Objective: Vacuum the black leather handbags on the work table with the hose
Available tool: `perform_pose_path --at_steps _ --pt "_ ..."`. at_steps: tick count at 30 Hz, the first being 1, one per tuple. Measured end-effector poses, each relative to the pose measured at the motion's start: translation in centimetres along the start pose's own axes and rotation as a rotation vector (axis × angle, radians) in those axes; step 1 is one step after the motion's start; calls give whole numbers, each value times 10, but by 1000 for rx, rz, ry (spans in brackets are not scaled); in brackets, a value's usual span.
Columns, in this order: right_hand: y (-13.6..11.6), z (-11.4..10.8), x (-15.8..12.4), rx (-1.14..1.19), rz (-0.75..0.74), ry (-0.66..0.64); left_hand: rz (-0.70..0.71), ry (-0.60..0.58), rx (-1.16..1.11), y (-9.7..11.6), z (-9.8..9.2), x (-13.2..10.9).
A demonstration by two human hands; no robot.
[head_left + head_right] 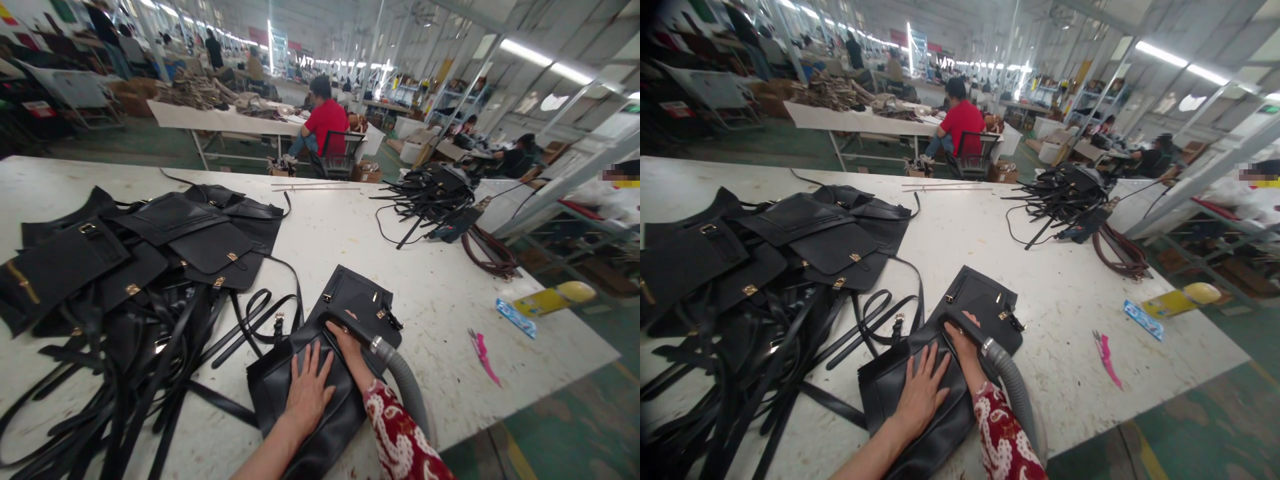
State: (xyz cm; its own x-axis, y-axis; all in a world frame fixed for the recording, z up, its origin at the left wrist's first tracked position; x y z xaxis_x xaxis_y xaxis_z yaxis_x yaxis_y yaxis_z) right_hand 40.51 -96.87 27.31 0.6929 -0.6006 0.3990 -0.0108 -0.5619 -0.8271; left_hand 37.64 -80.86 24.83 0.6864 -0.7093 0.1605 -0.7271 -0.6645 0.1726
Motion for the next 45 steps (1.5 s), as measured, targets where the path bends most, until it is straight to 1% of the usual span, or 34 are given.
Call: perform_pose_path --at_steps 2,4,8,10,12,16,18,20,22,26,28,30,31,33,34,36,38,39,42,43,45 --pt "2 8 14 20 34 5 -5 -8 7 -1 -3 0" --pt "3 6 19 43 70 13 -10 -11 7 -1 -6 0" --pt "5 -19 0 73 139 32 -2 -4 -2 0 -6 0" --pt "5 -26 -6 80 168 36 6 -5 -5 0 -5 -1" --pt "6 -23 -1 91 191 34 5 -13 -3 -1 -6 0" --pt "4 -9 20 119 215 23 -2 -26 11 0 -8 0" --pt "4 -13 21 128 222 26 0 -23 19 0 -8 1" --pt "5 -20 16 135 229 35 8 -19 24 0 -8 1" --pt "5 -21 12 145 233 40 15 -20 27 2 -8 0" --pt "4 -3 25 187 239 63 12 -34 2 3 -8 -1" --pt "5 0 32 212 260 103 7 -46 -49 -1 -11 2" --pt "10 -13 32 237 296 160 -27 -39 -126 -10 -17 13" --pt "13 -24 27 249 315 191 -60 -23 -160 -15 -21 22" --pt "22 -54 11 270 355 254 -150 8 -200 -25 -29 45" --pt "26 -71 0 281 374 281 -197 -6 -206 -27 -31 59" --pt "34 -102 -24 306 404 320 -269 -86 -204 -28 -32 85" --pt "38 -128 -52 334 422 335 -308 -169 -195 -23 -29 106" --pt "39 -138 -66 345 428 335 -323 -187 -185 -21 -27 114" --pt "38 -157 -107 357 445 329 -368 -202 -138 -17 -24 127" --pt "36 -159 -118 359 442 319 -380 -214 -128 -18 -23 128" --pt "30 -158 -135 363 393 257 -395 -244 -125 -20 -22 130"
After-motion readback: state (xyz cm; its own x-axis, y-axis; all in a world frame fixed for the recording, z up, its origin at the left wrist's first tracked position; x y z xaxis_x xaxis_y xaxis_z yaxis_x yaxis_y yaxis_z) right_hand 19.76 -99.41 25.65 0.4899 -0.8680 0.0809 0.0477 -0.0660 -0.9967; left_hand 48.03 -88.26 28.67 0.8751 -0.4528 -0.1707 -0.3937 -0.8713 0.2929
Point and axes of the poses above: each hand's wrist, its own x-axis towards the middle knuckle, its own z-axis out of the palm, y = z × x, the point moved 4 cm from there along x, towards the middle knuckle, and after that the axes turned 5 degrees about -z, right-handed, at the moved point
